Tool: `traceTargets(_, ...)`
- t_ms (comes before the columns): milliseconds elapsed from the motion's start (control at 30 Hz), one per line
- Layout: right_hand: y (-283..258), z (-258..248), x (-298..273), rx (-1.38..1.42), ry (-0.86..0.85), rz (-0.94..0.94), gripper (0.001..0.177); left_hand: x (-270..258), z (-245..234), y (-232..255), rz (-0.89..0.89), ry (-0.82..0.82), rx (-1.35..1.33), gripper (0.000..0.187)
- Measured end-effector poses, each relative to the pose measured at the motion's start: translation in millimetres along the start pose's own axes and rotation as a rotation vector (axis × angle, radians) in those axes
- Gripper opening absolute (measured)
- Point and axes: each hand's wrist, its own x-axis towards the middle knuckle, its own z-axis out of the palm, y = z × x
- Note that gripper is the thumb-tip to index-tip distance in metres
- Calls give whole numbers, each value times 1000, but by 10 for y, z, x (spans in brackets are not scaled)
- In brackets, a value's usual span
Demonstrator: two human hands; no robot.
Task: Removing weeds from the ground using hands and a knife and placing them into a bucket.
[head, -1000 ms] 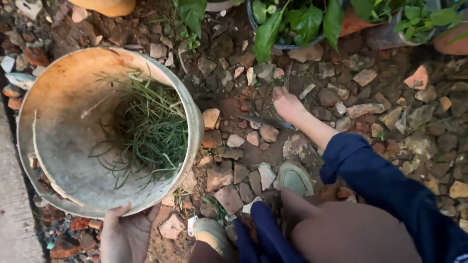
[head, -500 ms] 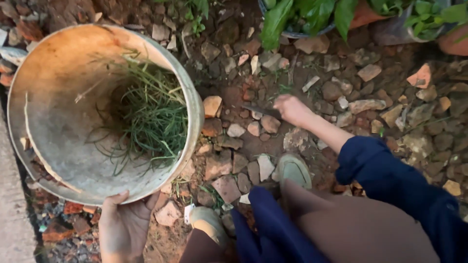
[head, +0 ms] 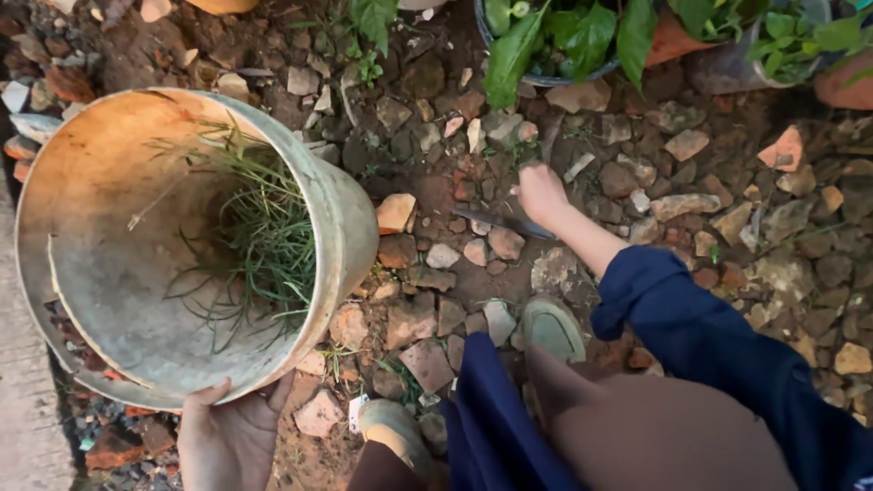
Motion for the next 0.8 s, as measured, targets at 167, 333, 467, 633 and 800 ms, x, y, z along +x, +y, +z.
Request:
traceTargets(167,93,-126,93,-84,-62,-53,16,-57,61,20,-6,33,-14,71)
traceTargets(333,4,-410,16,-59,-102,-84,21,-63,217,93,-8,88,24,71)
traceTargets(467,-210,-701,-104,-151,11,-329,72,-39,265,92,11,52,38,73)
traceTargets(633,-214,-697,-91,-149,-128,-498,102,-46,314,117,23,23,54,77)
traceTargets(800,-83,-330,-71,-378,11,-505,79,-307,137,10,33,15,67,78)
